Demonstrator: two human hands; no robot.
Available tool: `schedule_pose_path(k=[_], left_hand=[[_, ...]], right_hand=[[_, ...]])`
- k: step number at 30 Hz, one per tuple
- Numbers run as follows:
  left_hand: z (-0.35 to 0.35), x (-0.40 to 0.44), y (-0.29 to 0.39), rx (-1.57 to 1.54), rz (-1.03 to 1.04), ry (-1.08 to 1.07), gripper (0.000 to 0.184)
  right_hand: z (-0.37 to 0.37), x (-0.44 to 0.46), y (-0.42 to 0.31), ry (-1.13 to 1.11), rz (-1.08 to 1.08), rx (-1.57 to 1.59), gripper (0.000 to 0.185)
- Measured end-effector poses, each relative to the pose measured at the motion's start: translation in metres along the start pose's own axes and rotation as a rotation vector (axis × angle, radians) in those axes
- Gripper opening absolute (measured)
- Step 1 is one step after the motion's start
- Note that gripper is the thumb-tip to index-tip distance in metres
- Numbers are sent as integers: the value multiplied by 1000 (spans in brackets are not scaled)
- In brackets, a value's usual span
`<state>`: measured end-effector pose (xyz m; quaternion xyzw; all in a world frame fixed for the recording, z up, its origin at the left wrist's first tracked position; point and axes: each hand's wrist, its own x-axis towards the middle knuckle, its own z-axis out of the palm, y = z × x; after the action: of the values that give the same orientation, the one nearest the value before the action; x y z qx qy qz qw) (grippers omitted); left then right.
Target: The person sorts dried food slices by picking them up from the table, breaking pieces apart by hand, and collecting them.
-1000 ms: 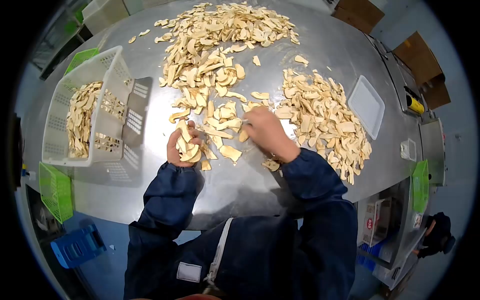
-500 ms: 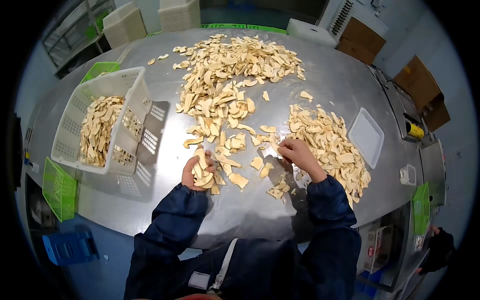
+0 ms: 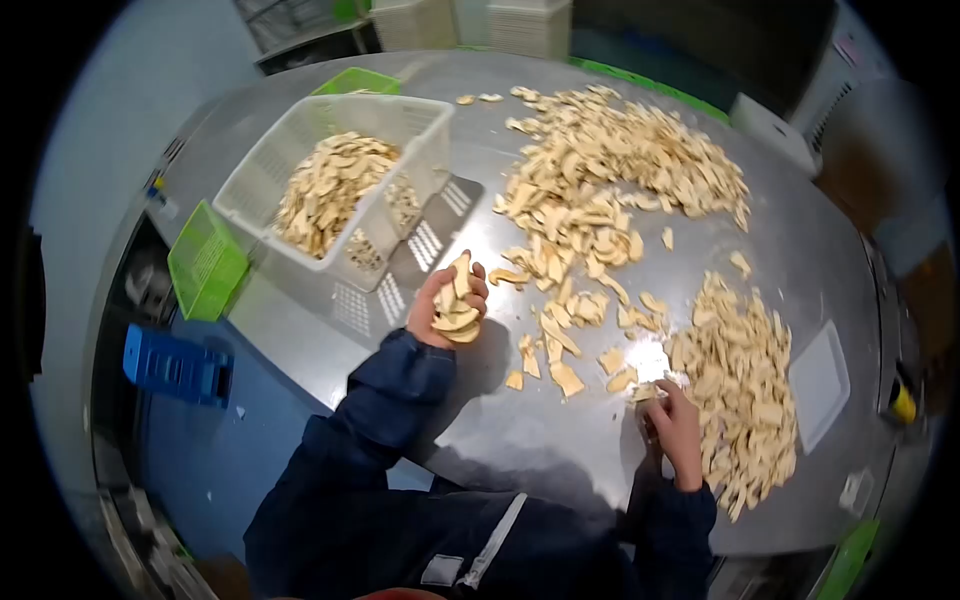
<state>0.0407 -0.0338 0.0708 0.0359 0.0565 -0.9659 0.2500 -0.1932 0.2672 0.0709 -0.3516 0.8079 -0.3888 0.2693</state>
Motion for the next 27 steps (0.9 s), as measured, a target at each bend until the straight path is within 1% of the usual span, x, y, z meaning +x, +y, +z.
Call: schedule_pose_path(k=[1,2,3,4,5,6,7,9,11,12,13,14,15,17,18,19,21,22,23,24,25,26,27], left_hand=[[22,-9,11,108,46,62,35],[38,-17,22,155,95,38,38],[50,-24,42,271,107,-51,40],[81,-37,46,444,275,-51,40],[108,-45,55,491,385,-58,39],[118,-46,83,716,477,-97,38],[137,-47,101,848,679,-1,37],[160,-41,161,1241,1011,98,39],[177,-34,206,1588,1239,216,43],[172,-36,223,1933,1398,582,44],[159,-36,241,2242,1525,1005,44],[157,-36,249,2505,1606,1495,45],[163,-40,235,2597,1699,1328,44],[172,-57,164,2764,1855,963,43],[177,-66,132,2758,1730,695,39],[183,-75,100,2725,1596,447,35],[190,-95,43,2438,1207,119,29],[191,-104,21,2369,1066,-13,25],[196,-118,-4,2280,867,-182,28],[195,-127,-24,2098,690,-325,27],[198,-138,-39,2036,504,-470,24],[199,-140,-47,1960,390,-726,24],[200,-140,-56,1874,321,-908,27]], right_hand=[[-3,3,12,-16,79,217,27],[-2,2,7,-55,94,306,26],[0,-3,2,-93,116,395,26],[4,-4,7,-132,77,444,26],[9,-4,9,-151,34,431,24],[11,-5,5,-155,28,411,23],[13,-6,1,-157,26,391,22],[16,-5,4,-169,-1,386,21],[14,-5,6,-162,-11,381,21],[15,-6,7,-151,-6,389,21],[14,-5,8,-139,-4,390,21],[16,-5,14,-101,14,428,20],[15,-6,20,-86,0,459,20],[16,-6,28,-58,-20,517,20],[15,-7,23,-28,-5,478,19],[13,-7,19,-31,-39,470,18],[11,-6,12,-38,-105,447,18],[11,-5,12,-42,-81,447,17],[12,-4,13,-47,-81,462,17],[13,-4,16,-47,-82,478,17],[13,-6,17,-49,-75,491,17],[14,-6,17,-52,-76,482,17],[17,-5,18,-48,-61,534,16]])
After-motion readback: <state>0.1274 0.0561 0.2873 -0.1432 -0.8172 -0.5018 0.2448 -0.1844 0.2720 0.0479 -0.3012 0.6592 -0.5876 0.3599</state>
